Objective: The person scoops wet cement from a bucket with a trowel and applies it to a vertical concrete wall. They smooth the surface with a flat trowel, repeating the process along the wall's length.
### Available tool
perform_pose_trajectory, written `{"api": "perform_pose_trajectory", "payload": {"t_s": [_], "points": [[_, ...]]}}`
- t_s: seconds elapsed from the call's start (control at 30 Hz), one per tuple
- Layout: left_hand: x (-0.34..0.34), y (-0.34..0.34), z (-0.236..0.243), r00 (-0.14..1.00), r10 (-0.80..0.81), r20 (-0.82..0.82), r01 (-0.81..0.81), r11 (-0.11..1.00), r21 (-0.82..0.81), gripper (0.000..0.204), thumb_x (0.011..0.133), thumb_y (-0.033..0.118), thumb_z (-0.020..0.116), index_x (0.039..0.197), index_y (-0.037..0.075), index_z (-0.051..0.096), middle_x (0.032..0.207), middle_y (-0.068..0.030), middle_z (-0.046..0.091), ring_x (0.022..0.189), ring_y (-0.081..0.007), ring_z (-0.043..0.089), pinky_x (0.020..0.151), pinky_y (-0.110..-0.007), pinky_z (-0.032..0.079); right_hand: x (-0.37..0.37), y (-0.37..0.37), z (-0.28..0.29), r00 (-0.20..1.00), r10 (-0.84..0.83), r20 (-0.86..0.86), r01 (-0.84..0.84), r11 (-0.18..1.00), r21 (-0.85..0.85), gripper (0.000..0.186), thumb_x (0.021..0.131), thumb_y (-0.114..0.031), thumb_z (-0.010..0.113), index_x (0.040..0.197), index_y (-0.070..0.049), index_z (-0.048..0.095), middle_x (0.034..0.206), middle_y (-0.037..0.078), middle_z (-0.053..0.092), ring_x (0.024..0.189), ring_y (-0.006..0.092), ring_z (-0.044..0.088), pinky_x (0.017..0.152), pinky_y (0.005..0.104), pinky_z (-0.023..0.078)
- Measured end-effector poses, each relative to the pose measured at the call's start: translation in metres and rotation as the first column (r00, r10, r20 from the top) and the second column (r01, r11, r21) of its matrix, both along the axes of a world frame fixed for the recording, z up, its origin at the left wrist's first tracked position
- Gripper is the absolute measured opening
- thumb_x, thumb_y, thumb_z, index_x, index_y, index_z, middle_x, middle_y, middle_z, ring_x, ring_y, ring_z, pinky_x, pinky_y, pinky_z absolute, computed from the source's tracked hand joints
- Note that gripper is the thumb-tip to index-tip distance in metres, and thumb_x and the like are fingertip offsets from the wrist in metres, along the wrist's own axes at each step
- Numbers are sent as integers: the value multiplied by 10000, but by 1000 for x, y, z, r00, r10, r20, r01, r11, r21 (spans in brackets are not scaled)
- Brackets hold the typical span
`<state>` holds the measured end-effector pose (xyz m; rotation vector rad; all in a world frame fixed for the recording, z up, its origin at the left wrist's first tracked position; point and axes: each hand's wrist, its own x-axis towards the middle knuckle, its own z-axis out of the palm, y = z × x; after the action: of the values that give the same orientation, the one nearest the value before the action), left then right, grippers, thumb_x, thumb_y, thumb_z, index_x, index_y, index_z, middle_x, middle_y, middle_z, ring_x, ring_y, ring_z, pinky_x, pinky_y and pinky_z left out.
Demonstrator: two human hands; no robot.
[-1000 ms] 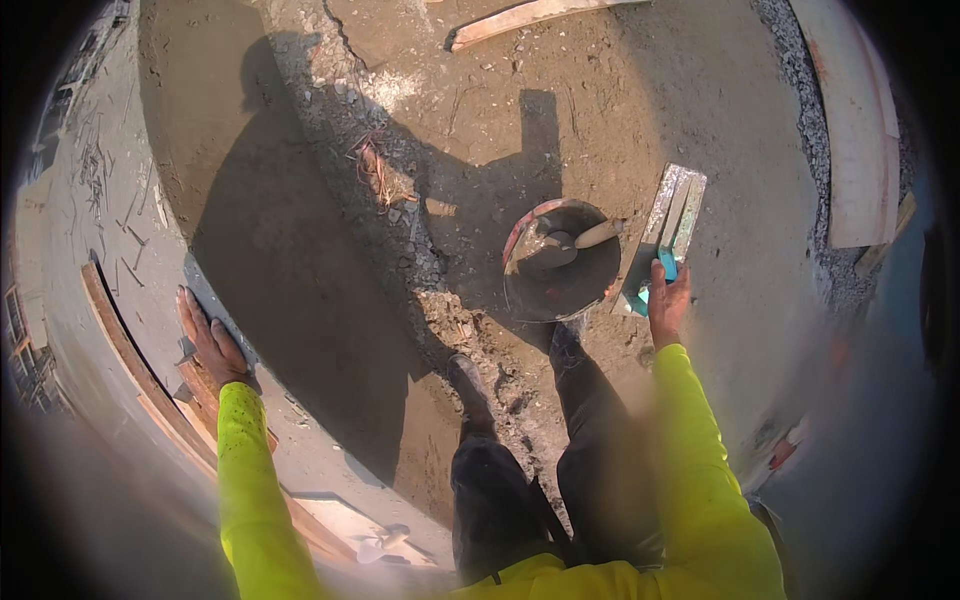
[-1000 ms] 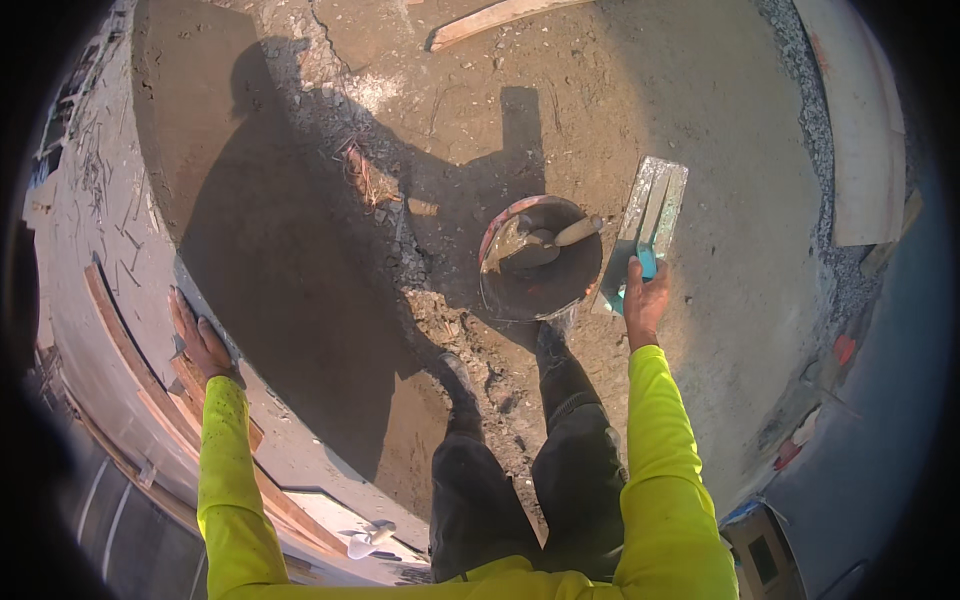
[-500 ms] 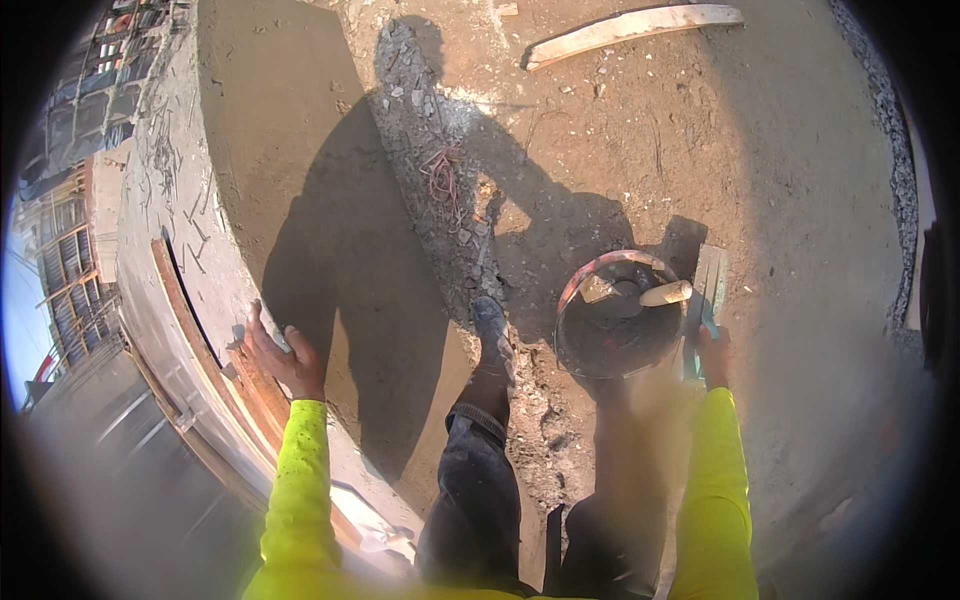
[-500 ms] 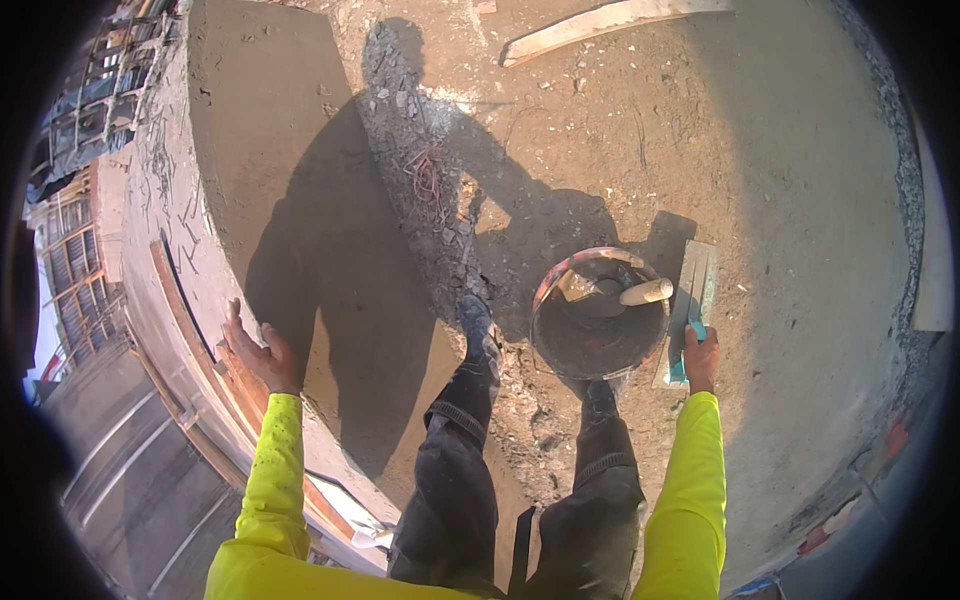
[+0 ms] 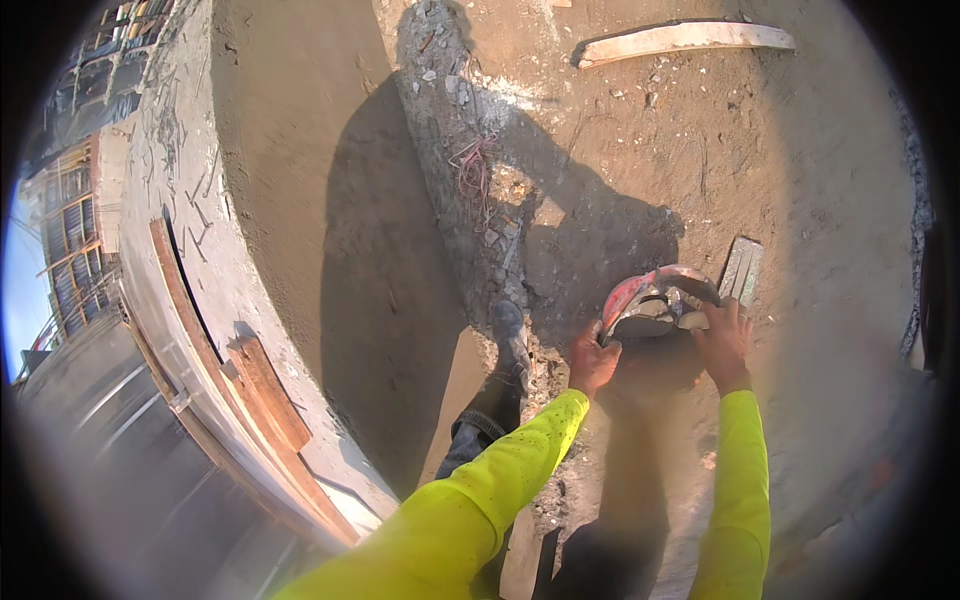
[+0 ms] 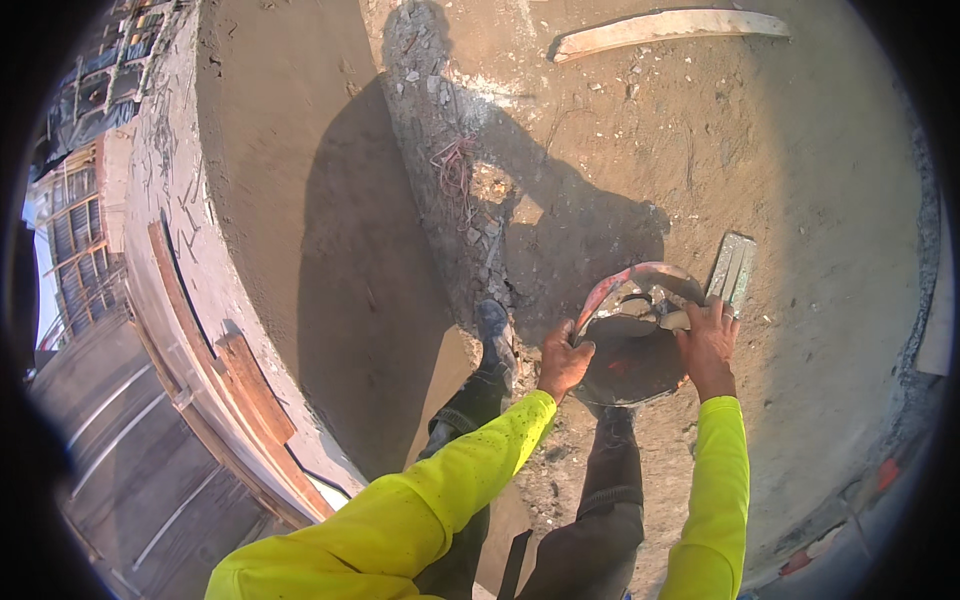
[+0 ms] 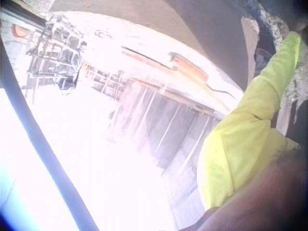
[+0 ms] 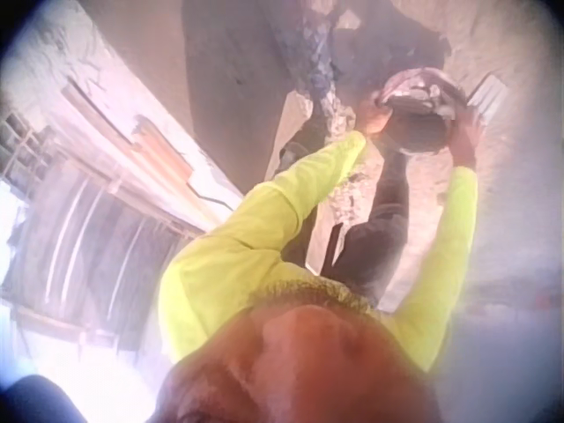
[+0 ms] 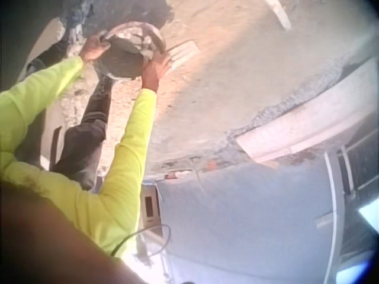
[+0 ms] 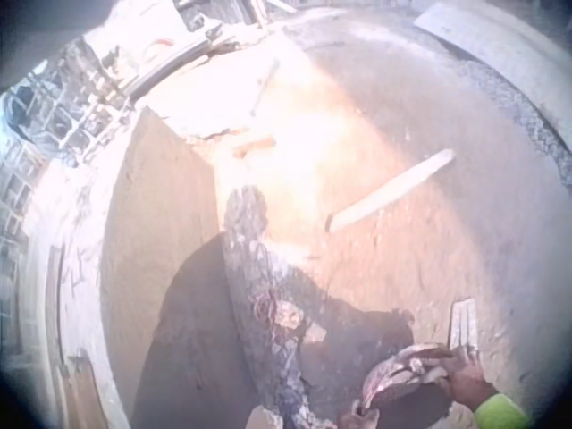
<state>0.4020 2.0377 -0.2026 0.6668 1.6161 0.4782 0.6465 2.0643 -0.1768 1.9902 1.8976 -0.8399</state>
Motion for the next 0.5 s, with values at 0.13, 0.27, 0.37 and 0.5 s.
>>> {"api": "perform_pose_trajectory", "payload": {"t_s": [0.13,0.27,0.37,0.5], "points": [[-20,44,94,995,32,99,-32,999,1,149,745,12,607,893,16,587,697,43,492,625,-35,419,524,-237,378,-18,-6,56,932,309,-189,-359,854,-377,595,698,-385,813,1182,-102,612,1111,148,580,1035,339,622,956,530,429],[-115,71,175,919,321,229,-316,947,-60,113,805,-13,665,879,18,586,722,58,488,632,-25,424,540,-214,354,-117,33,202,941,143,-307,-240,921,-307,624,780,-318,742,1286,-42,503,1060,203,591,872,388,660,760,493,538],[-160,141,291,990,143,9,-143,985,92,103,832,12,696,826,25,594,716,66,486,631,-20,432,543,-203,345,-164,71,283,956,47,-290,-98,982,-164,608,842,-281,686,1337,-31,435,1039,228,603,825,416,660,715,485,551],[-207,183,340,996,75,-56,-57,958,281,205,825,88,734,757,49,544,654,60,438,616,-27,372,518,-231,326,-223,143,325,950,77,-303,-120,985,-123,543,889,-241,638,1340,-27,424,1027,239,618,810,428,655,703,495,543]]}}
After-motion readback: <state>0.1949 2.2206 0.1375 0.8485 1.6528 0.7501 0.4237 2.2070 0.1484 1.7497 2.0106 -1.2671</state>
